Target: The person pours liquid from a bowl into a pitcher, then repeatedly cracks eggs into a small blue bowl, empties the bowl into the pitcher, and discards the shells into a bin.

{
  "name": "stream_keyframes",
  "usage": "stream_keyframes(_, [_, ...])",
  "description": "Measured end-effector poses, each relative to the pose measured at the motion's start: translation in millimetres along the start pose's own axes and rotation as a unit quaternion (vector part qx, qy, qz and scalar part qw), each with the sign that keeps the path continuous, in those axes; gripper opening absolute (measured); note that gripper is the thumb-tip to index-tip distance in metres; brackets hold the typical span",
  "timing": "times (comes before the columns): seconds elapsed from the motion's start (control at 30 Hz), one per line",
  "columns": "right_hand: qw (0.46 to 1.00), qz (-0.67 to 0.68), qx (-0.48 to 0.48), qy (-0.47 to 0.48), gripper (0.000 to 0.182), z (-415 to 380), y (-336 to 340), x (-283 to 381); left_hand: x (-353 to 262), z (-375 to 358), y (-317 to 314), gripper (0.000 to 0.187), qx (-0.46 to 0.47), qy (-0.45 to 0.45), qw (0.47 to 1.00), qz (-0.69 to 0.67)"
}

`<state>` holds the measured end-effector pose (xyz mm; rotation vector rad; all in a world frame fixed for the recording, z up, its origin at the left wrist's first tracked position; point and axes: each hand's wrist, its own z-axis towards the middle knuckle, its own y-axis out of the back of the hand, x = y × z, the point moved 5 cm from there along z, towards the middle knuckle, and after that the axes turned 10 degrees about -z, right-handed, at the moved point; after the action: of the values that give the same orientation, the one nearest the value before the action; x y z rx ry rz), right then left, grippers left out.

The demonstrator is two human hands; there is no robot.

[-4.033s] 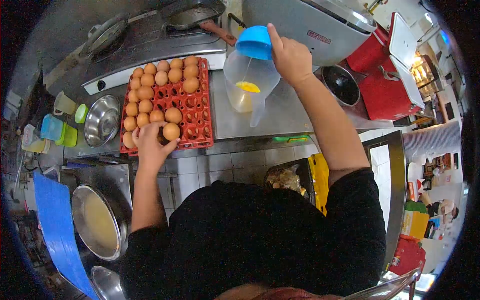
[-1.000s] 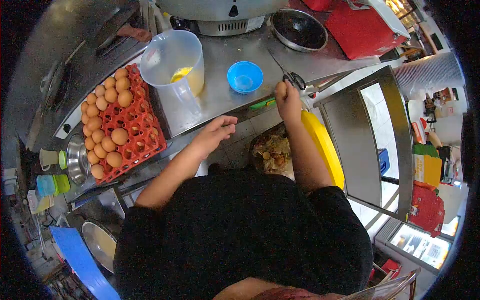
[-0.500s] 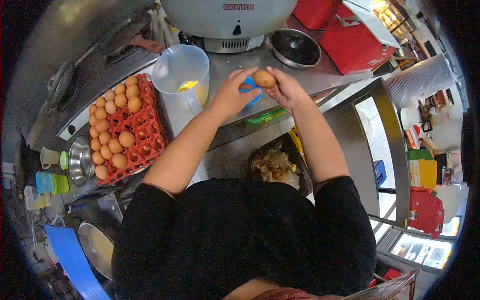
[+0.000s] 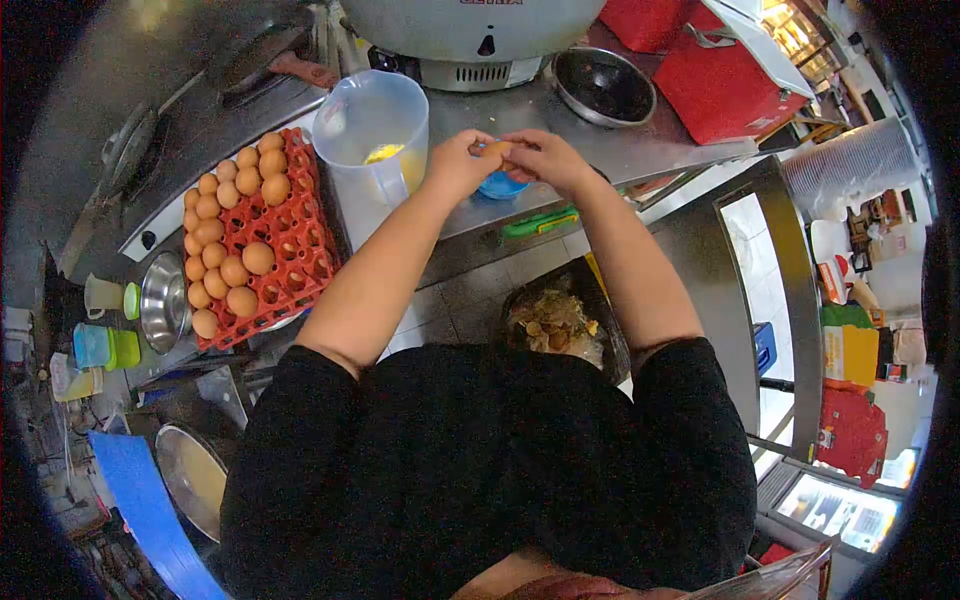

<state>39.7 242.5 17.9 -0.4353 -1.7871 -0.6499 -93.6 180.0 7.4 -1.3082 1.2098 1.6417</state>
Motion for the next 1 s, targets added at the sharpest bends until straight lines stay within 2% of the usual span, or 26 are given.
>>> stream_keyframes(0.1, [0.995,-0.09,0.001,0.034,0.037,3.0,6.2,-0.8,-10.3,-6.2,0.5,0.032,0.033,0.055,0.998,0.011])
stream_keyframes(0.2, [0.992,-0.117,-0.004,0.037,0.037,2.7,8.4,-1.0,21.1,9.8,-3.1,0.041,0.031,-0.004,0.999,0.02])
stream_keyframes(0.3, [0.988,-0.147,0.008,0.042,0.038,9.3,7.8,-9.2,36.7,17.6,-5.7,0.038,0.024,-0.017,0.999,0.037])
stream_keyframes(0.4, [0.975,-0.217,-0.007,0.041,0.039,6.5,5.4,0.2,9.1,2.6,-2.8,0.038,0.052,0.081,0.995,0.032])
stream_keyframes(0.6, [0.937,-0.331,-0.088,0.076,0.045,11.0,8.2,-0.1,8.0,9.8,-2.7,0.043,0.04,-0.025,0.991,0.124])
stream_keyframes(0.9, [0.926,-0.35,-0.115,0.083,0.046,13.6,11.9,-8.7,10.1,14.6,-6.5,0.038,0.038,-0.002,0.993,0.109])
stream_keyframes(1.0, [0.921,-0.361,-0.115,0.086,0.046,12.2,11.5,-9.1,15.2,18.2,-7.5,0.039,0.034,-0.057,0.994,0.089])
